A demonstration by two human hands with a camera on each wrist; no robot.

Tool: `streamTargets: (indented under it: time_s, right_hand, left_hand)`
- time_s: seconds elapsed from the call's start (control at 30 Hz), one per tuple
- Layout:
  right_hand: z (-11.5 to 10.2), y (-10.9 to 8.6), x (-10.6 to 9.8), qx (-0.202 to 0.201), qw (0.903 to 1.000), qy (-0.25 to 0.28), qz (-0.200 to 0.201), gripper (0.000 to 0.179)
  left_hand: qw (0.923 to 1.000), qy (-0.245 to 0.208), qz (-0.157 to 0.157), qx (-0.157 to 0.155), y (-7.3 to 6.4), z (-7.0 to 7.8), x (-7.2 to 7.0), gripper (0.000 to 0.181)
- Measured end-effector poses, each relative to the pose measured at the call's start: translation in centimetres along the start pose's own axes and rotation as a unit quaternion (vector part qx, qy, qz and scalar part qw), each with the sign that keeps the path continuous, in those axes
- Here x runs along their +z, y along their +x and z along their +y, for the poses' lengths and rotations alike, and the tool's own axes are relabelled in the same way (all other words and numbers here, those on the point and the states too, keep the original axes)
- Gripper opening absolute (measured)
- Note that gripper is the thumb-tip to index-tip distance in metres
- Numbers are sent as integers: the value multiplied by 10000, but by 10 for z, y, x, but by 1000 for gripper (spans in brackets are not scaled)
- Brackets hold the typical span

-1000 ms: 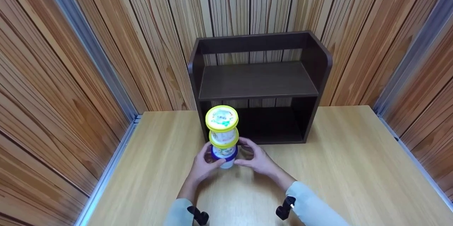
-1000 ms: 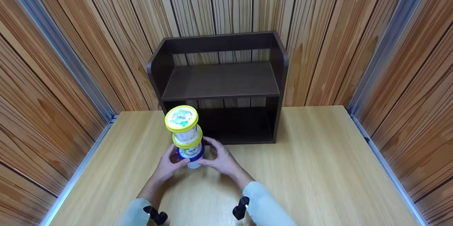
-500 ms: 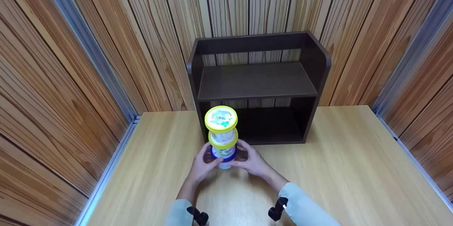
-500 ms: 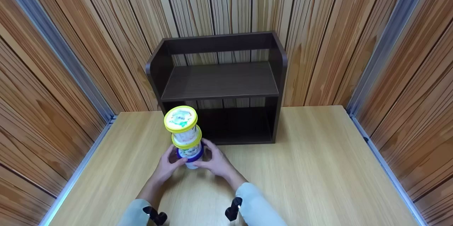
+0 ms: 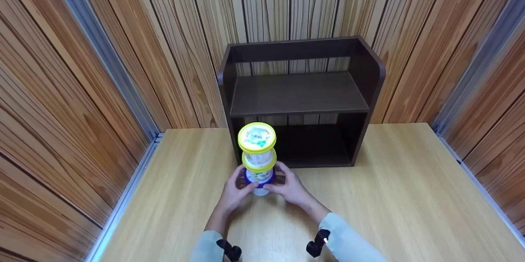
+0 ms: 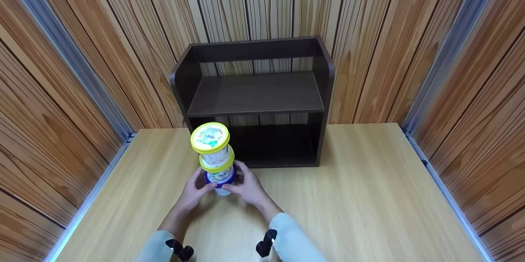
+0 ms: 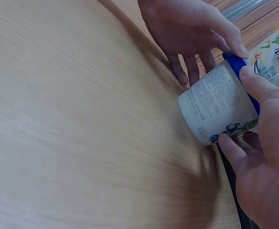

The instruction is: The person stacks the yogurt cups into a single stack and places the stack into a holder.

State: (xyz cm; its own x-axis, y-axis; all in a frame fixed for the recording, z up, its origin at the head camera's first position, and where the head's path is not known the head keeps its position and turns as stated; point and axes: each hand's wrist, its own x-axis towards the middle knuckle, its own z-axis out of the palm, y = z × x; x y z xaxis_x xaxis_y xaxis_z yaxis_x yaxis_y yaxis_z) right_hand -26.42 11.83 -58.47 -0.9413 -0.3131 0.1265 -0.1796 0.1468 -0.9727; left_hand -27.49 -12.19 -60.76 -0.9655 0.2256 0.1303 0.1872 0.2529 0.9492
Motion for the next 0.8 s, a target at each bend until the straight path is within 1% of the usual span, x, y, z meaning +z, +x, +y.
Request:
streamTargets:
  time_s: [0.27, 0.5, 0.57, 0.73, 0.8]
  right_hand:
    - [0, -1, -1, 58, 10000, -35, -49, 74]
    - [-1, -1, -1, 15, 10000, 47, -84, 76]
    - [-1, -1, -1, -33, 9999, 46, -105, 76]
    - [-1, -1, -2, 55, 9999, 93, -117, 76]
    - [-1, -1, -2, 81, 9998, 96, -119, 76]
  left_hand:
    - [9999, -12, 3, 130, -2, 0, 1, 73]
    - [9991, 63, -63, 406, -1, -3, 1, 73]
    - [9994, 24, -114, 326, -2, -1, 0, 74]
    - [9997, -137, -206, -4, -3, 2, -2, 75]
    - [9996, -126, -252, -32, -3, 4, -3, 75]
